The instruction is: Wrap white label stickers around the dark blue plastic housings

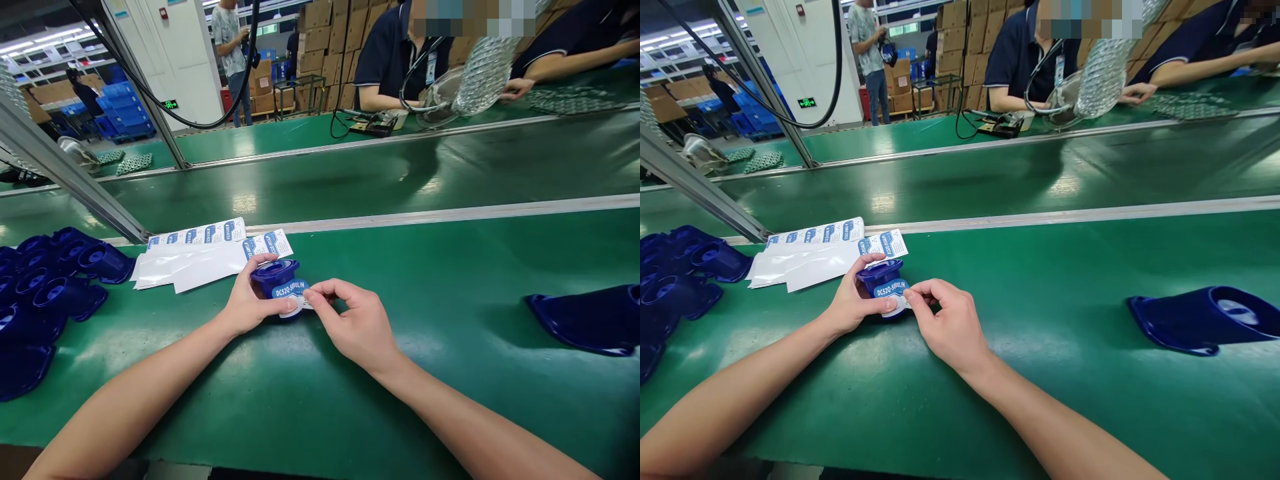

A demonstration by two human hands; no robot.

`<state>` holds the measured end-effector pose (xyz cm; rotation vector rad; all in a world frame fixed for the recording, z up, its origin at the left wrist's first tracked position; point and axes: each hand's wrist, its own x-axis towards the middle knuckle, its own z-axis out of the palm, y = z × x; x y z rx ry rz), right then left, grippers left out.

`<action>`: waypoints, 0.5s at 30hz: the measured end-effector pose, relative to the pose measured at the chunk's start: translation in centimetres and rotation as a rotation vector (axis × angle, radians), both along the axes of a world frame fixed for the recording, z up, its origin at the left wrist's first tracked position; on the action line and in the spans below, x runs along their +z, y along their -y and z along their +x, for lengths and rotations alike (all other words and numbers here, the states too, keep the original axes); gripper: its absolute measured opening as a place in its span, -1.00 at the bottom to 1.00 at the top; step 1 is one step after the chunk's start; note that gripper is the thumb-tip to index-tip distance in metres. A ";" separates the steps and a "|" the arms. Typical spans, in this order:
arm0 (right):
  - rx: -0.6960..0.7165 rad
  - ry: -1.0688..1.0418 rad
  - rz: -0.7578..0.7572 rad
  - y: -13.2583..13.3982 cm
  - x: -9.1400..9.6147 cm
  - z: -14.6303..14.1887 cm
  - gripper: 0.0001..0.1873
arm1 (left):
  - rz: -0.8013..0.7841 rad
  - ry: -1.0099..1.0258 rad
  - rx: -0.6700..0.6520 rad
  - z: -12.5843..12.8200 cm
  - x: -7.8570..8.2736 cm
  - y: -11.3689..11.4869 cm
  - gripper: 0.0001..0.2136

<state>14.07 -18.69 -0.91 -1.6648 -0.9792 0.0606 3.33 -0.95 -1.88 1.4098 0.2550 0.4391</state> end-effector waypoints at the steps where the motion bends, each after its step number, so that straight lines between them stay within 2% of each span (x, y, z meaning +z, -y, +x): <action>1: -0.001 0.020 0.006 0.0 0.0 0.0 -0.80 | -0.005 -0.005 -0.002 0.0 0.0 0.0 -0.17; 9: -0.020 0.202 0.065 0.3 0.1 -0.4 -0.84 | 0.004 0.014 0.048 -0.1 -0.1 0.0 -0.16; 12: -0.019 0.218 0.070 0.4 0.3 -0.6 -0.83 | -0.009 0.018 0.065 -0.2 -0.2 -0.1 -0.06; 15: -0.009 0.217 0.078 0.6 0.6 -0.7 -0.84 | -0.065 0.019 0.007 -0.2 0.0 -0.3 0.08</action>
